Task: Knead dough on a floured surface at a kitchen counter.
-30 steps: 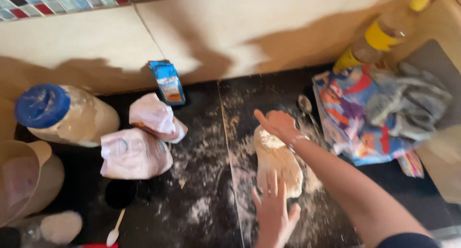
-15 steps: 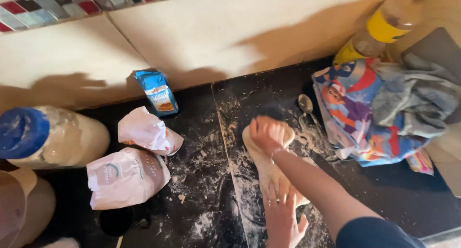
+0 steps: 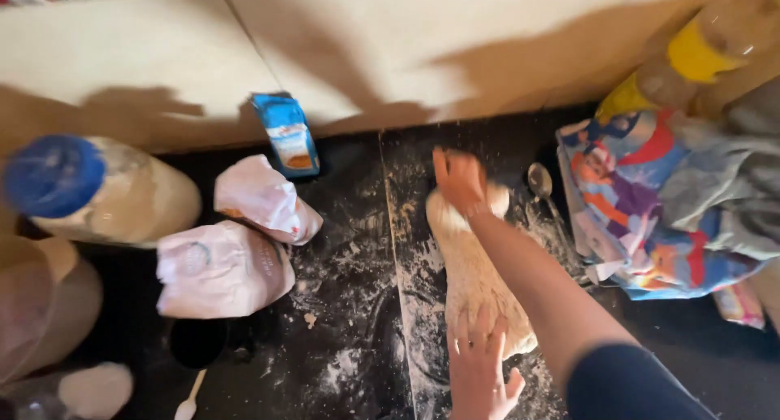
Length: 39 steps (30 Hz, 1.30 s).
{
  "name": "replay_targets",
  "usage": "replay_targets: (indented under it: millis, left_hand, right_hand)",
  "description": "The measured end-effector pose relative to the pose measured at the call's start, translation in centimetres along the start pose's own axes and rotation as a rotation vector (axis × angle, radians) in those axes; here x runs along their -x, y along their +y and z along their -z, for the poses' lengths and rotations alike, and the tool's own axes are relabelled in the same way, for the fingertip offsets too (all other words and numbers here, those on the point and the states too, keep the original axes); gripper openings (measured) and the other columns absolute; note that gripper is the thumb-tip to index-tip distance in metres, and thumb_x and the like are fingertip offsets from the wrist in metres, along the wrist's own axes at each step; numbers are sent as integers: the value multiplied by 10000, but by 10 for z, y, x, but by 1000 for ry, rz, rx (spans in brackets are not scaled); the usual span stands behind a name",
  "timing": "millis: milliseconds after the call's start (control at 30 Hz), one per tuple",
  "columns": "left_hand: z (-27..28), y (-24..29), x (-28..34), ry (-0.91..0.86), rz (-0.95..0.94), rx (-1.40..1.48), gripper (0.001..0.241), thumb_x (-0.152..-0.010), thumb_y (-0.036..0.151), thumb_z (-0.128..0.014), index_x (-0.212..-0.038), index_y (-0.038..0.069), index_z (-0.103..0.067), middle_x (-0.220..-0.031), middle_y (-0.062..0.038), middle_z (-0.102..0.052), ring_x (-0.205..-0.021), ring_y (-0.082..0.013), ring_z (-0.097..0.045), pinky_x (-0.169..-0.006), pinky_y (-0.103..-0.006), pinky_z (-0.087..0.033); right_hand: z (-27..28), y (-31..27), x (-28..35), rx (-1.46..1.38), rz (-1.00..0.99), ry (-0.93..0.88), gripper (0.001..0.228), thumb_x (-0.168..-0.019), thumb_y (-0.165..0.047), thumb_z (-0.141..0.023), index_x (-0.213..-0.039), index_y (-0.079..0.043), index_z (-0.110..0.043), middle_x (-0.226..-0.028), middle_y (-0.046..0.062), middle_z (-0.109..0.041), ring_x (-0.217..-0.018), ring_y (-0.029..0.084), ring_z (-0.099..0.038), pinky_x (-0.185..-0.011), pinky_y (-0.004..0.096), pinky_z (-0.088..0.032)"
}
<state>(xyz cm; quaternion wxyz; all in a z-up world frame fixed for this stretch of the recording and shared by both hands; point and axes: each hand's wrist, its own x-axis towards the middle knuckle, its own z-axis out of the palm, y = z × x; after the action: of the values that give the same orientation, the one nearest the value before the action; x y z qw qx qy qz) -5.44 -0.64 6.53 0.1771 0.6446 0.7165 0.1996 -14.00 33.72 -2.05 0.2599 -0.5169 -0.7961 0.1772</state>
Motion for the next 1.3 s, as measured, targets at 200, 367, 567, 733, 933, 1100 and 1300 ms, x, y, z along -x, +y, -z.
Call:
replay_targets:
  millis: [200, 367, 567, 733, 933, 1100, 1300]
  left_hand:
    - [6, -1, 6, 76, -73, 19, 679, -720, 377, -824, -1269, 71, -567, -1310, -228, -537, -1313, -529, -396, -1137, -670, -259]
    - [25, 6, 8, 125, -118, -146, 993, -736, 482, -755, -1560, 132, -328, -1526, -206, -396, -1442, -435, -284, -1222, -642, -95]
    - [23, -6, 3, 59, -91, 109, 743, -656, 310, -800, -1292, 42, -526, -1471, -280, -454, -1403, -550, -309, -1143, -668, -222]
    - [15, -9, 3, 44, -49, 123, 705, -577, 286, -823, -1215, 102, -588, -1529, -213, -410, -1416, -518, -303, -1111, -654, -250]
    - [-23, -23, -5, 156, -61, 72, 899, -445, 380, -726, -1296, 104, -644, -1570, -190, -430, -1418, -496, -329, -1004, -667, -354]
    - [21, -8, -2, 209, -78, 147, 846, -540, 253, -731, -1355, 91, -568, -1596, -226, -394, -1396, -557, -333, -1046, -653, -320]
    - [27, -2, 4, -11, -30, 143, 788, -770, 306, -776, -1459, 61, -484, -1477, -221, -442, -1415, -493, -276, -1195, -627, -183]
  right_hand:
    - [147, -71, 174, 57, 2, -513, 624, -968, -677, -295, -547, -218, -325, -507, -80, -283, -470, 92, -260, -496, 331, -167]
    - [149, -115, 207, -13, -208, -464, 464, -1028, -427, -434, -623, -200, -432, -583, -74, -371, -499, 73, -288, -433, 233, -266]
    - [76, -119, 113, 103, -111, -153, 440, -970, -343, -415, -604, -154, -571, -597, 30, -556, -532, 220, -517, -501, 404, -433]
    - [6, -92, 47, 202, 160, 230, 387, -955, -445, -526, -662, -192, -507, -602, 52, -571, -691, 289, -675, -626, 442, -538]
    - [2, -88, -12, 24, -32, 22, 379, -1050, -313, -409, -706, -170, -485, -618, -48, -406, -592, 104, -358, -535, 246, -321]
    - [66, -121, 32, -433, -244, -423, 428, -1052, -363, -540, -665, -183, -517, -598, -31, -464, -505, 110, -405, -466, 314, -376]
    - [142, -70, 181, 61, 515, -610, 547, -966, -571, -374, -606, -159, -382, -580, -19, -348, -516, 149, -316, -484, 347, -227]
